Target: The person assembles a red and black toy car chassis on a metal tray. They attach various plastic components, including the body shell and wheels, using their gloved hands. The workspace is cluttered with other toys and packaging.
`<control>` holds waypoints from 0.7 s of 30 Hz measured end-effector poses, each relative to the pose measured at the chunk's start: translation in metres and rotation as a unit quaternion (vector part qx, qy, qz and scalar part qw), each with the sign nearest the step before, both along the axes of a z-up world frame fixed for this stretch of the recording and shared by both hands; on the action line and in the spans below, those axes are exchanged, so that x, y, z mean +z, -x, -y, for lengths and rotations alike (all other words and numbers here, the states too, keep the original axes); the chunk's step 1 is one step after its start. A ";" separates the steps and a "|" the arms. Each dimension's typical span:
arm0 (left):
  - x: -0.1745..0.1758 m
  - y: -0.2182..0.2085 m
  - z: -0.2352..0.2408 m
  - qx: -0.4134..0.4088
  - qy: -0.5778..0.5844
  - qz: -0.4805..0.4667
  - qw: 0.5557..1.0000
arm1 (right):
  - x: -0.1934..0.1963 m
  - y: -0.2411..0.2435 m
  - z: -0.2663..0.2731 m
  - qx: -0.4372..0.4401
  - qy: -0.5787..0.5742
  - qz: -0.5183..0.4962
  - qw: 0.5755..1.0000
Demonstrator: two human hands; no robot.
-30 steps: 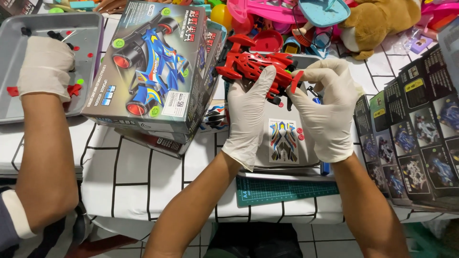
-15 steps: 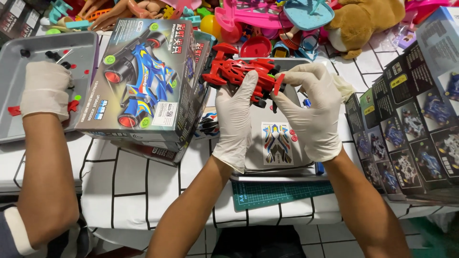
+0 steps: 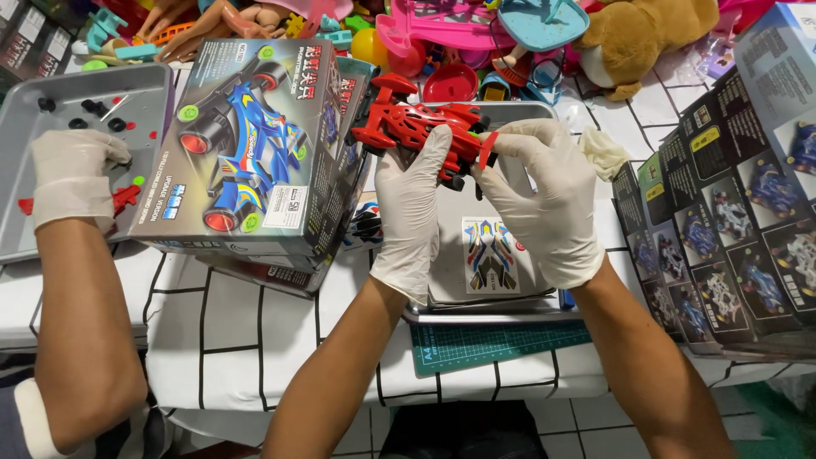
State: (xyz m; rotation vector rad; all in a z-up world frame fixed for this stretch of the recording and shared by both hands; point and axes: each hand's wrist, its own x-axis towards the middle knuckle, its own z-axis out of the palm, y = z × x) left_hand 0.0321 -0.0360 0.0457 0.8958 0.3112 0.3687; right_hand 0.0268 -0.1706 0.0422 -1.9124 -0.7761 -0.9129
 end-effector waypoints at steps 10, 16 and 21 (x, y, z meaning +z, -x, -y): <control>-0.021 -0.012 -0.013 -0.005 -0.014 0.032 0.999 | 0.007 0.000 0.001 0.003 0.031 -0.013 0.999; -0.013 -0.013 -0.021 -0.008 -0.016 0.042 0.999 | 0.013 -0.010 0.018 -0.003 0.057 -0.006 0.998; -0.010 -0.012 -0.023 -0.004 -0.098 0.030 0.995 | 0.001 -0.030 0.035 -0.045 0.105 -0.057 0.992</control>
